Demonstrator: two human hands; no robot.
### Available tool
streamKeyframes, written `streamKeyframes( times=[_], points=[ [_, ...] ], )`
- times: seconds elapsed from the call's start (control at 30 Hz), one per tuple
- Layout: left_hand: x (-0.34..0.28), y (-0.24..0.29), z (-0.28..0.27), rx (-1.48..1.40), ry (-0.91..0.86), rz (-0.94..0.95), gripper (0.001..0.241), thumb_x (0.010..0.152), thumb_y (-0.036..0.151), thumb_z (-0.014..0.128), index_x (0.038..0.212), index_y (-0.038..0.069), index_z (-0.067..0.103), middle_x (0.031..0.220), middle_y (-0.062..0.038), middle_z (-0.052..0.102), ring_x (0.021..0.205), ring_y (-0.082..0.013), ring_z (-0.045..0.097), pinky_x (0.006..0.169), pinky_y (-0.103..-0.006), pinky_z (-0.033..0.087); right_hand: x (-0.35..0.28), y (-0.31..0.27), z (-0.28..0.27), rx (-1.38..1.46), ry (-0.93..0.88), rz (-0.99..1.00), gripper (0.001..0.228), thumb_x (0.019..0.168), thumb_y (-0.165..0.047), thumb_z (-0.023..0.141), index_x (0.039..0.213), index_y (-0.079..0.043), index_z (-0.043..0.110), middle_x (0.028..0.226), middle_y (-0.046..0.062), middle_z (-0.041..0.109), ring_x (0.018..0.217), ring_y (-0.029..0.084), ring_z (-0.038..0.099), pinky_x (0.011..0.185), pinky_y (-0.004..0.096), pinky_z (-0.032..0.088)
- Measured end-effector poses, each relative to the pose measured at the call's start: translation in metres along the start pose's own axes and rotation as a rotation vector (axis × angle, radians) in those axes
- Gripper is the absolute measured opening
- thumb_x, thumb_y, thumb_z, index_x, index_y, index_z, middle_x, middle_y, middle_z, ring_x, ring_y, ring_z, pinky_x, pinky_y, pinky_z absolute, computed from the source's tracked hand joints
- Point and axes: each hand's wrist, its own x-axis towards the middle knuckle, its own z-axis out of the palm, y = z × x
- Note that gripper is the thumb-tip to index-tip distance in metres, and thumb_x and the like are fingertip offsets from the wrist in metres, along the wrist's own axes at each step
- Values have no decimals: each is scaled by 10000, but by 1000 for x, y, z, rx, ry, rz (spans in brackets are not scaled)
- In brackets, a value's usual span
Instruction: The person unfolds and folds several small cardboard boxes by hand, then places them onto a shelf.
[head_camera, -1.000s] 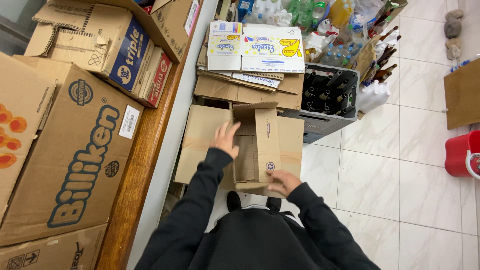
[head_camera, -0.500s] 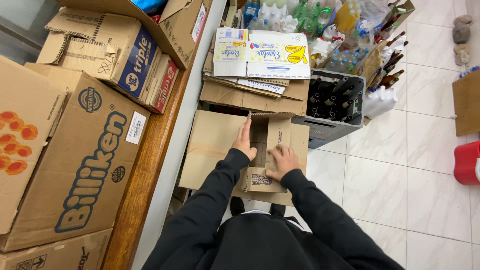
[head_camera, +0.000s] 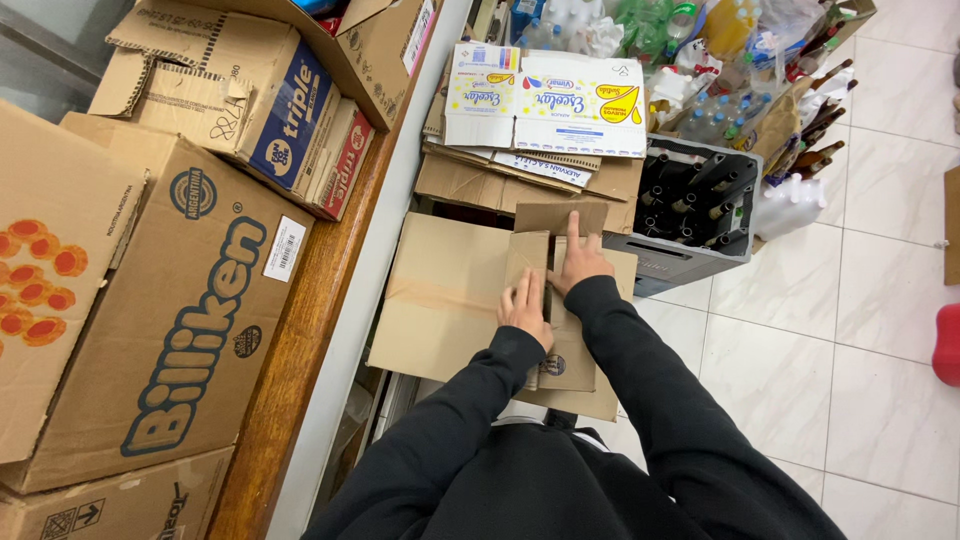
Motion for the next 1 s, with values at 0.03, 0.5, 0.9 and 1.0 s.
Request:
streamKeyframes(
  times=[0.03, 0.5, 0.9, 1.0],
  points=[
    [-2, 4, -2, 24, -21, 15, 1158, 970, 172, 783, 1915, 158, 113, 1983, -72, 77, 1685, -469, 245, 1336, -594, 377, 3, 0, 2, -56, 21, 13, 1397, 920, -621, 905, 1936, -247, 24, 1469, 241, 573, 1246, 488, 771, 954, 646, 717],
    [39, -16, 19, 239, -59, 135, 1025, 891, 359, 857, 1763, 62, 406, 1745, -142, 353, 1407, -395, 495, 1141, -521, 544, 37, 73, 53, 182, -39, -10, 919, 988, -530, 819, 1808, -314, 465, 1610, 207, 439, 1414, 483, 718, 1060, 606, 702],
    [139, 37, -97, -1186, -38, -762, 1557, 772, 1032, 809, 1803, -5, 272, 1296, -251, 730, 1051, -365, 773, 887, -763, 662, 12, 75, 25, 480, -10, 31, 701, 950, -490, 920, 1519, -236, 599, 1583, 171, 445, 1357, 534, 732, 1113, 660, 680],
    [163, 16, -69, -1103, -1, -786, 1378, 805, 827, 960, 1710, 23, 302, 1152, -181, 786, 903, -315, 842, 734, -668, 712, 11, 79, 34, 500, 0, 58, 716, 946, -514, 919, 1520, -254, 581, 1590, 166, 437, 1347, 527, 736, 1113, 649, 676]
  ],
)
